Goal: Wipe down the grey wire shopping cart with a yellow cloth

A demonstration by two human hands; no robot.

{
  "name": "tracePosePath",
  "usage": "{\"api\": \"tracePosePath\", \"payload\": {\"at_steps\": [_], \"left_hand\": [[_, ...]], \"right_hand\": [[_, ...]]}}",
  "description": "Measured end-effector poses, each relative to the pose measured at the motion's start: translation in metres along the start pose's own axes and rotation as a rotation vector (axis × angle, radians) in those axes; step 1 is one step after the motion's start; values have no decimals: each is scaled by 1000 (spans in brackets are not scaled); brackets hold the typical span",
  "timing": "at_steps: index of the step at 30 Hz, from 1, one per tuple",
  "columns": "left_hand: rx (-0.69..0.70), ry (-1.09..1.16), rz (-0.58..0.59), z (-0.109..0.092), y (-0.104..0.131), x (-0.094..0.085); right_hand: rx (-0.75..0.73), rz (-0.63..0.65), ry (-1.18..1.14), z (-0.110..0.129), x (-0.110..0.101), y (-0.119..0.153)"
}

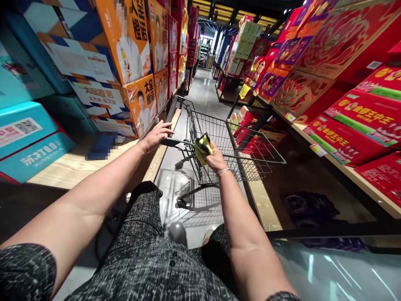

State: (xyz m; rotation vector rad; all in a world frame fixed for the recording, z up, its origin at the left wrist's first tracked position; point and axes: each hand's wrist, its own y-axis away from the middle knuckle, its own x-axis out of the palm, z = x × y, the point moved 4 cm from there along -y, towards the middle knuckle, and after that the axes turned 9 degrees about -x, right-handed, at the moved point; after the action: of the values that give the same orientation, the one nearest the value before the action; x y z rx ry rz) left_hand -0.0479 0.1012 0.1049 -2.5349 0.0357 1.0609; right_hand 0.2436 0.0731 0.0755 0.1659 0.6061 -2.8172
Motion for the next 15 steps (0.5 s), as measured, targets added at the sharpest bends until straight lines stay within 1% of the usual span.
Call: {"api": "tracePosePath", "payload": {"at_steps": [2, 4, 6, 7, 8, 10, 11, 12, 13, 15], "left_hand": [[-71, -23, -55, -3, 1, -8], [-130, -64, -160, -16, 6, -16], [-118, -90, -282, -40, 18, -19], [-80, -78, -330, -55, 27, -17], [-29, -44, -340, -70, 37, -11], [30, 82, -290, -94, 60, 11], [7, 167, -232, -101, 72, 26], [-56, 264, -159, -103, 85, 43], [-148, 364, -78, -102, 97, 61], [-318, 559, 112, -96, 121, 97]], "right_hand": [[25, -91, -210, 7, 0, 3], [29, -153, -313, 14, 0, 8], [51, -169, -363, 20, 3, 17], [68, -163, -378, 21, 6, 23], [86, -156, -390, 22, 9, 30], [119, -146, -404, 21, 17, 47], [138, -149, -407, 19, 20, 57], [159, -166, -409, 17, 24, 67], [181, -192, -409, 14, 27, 77], [226, -245, -415, 9, 32, 95]]}}
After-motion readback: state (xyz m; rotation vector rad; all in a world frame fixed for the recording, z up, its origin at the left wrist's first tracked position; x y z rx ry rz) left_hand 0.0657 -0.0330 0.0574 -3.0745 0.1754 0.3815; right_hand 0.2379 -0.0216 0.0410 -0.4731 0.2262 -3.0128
